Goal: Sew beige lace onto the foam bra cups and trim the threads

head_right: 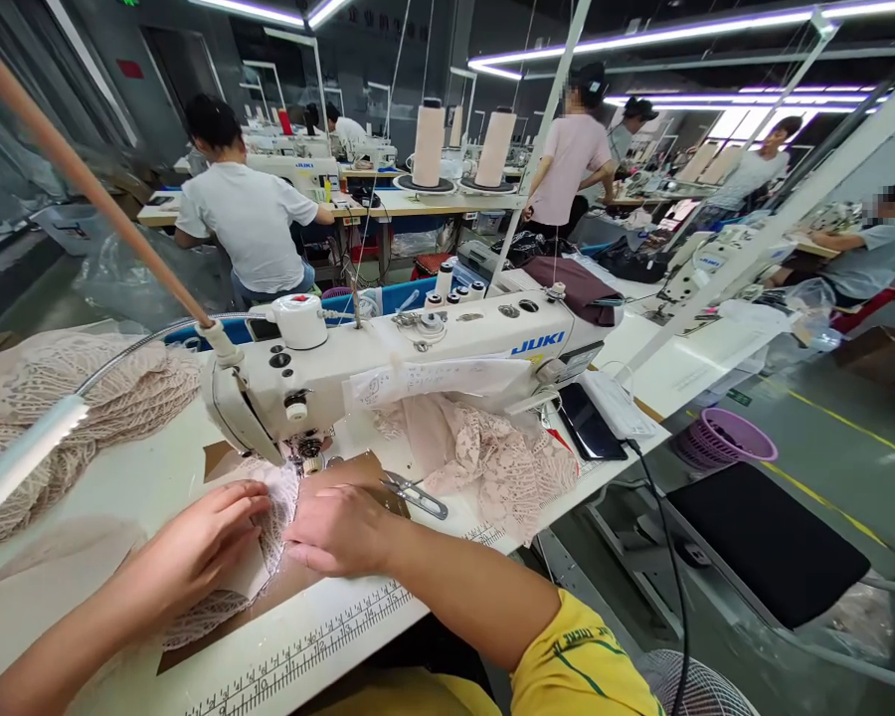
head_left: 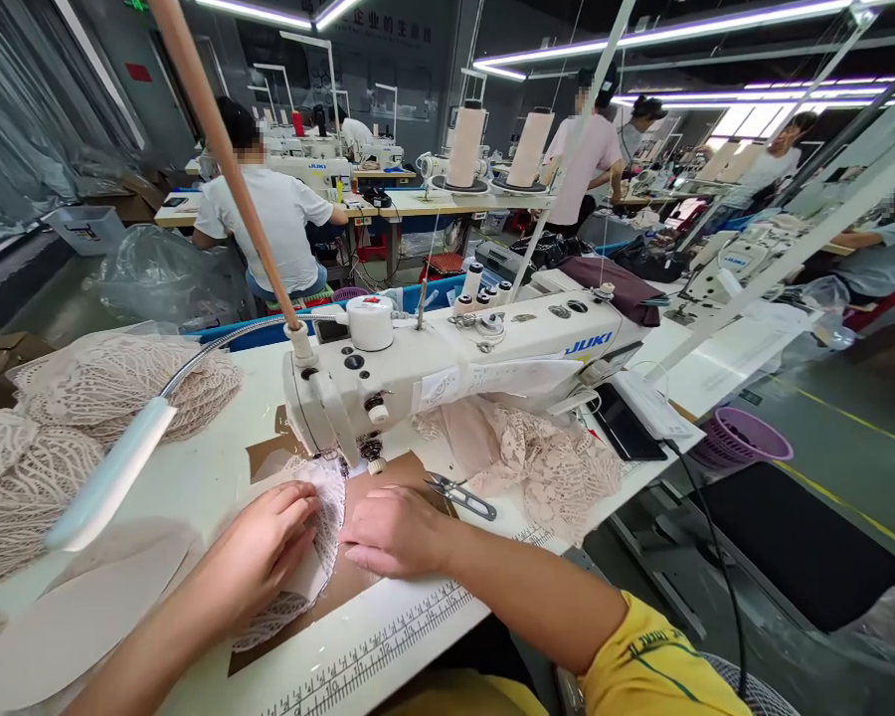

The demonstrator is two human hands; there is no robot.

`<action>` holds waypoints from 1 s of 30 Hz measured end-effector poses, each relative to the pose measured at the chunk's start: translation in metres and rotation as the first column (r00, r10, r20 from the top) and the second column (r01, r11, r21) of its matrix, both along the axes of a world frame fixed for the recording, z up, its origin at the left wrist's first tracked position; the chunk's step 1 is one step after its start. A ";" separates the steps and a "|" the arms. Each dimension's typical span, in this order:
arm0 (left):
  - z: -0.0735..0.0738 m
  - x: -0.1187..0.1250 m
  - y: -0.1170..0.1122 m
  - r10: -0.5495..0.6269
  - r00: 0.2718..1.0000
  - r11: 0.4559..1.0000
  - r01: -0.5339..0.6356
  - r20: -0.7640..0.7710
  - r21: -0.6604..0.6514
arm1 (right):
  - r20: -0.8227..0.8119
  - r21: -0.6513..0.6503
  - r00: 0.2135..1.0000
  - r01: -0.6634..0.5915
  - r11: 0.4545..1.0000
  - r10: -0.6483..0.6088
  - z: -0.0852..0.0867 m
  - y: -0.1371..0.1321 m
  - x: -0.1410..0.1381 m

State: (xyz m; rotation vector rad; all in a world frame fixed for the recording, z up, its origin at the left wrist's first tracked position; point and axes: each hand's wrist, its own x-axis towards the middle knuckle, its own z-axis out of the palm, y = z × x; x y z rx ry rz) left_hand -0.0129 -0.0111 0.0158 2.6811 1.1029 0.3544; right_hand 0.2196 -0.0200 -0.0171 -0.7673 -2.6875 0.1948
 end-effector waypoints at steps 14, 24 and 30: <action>-0.009 0.009 -0.003 0.077 0.997 0.997 -0.077 0.007 -0.002 | -0.070 -0.141 0.997 -0.024 0.990 0.014 0.002 -0.005 0.000; -0.002 0.017 -0.011 0.132 0.991 0.988 -0.132 -0.007 -0.083 | -0.138 -0.101 0.975 0.163 0.981 -0.176 0.003 -0.001 0.003; -0.004 0.019 -0.012 0.139 0.990 0.987 -0.137 0.014 -0.084 | -0.089 -0.072 0.961 0.254 0.964 -0.260 -0.001 0.000 0.003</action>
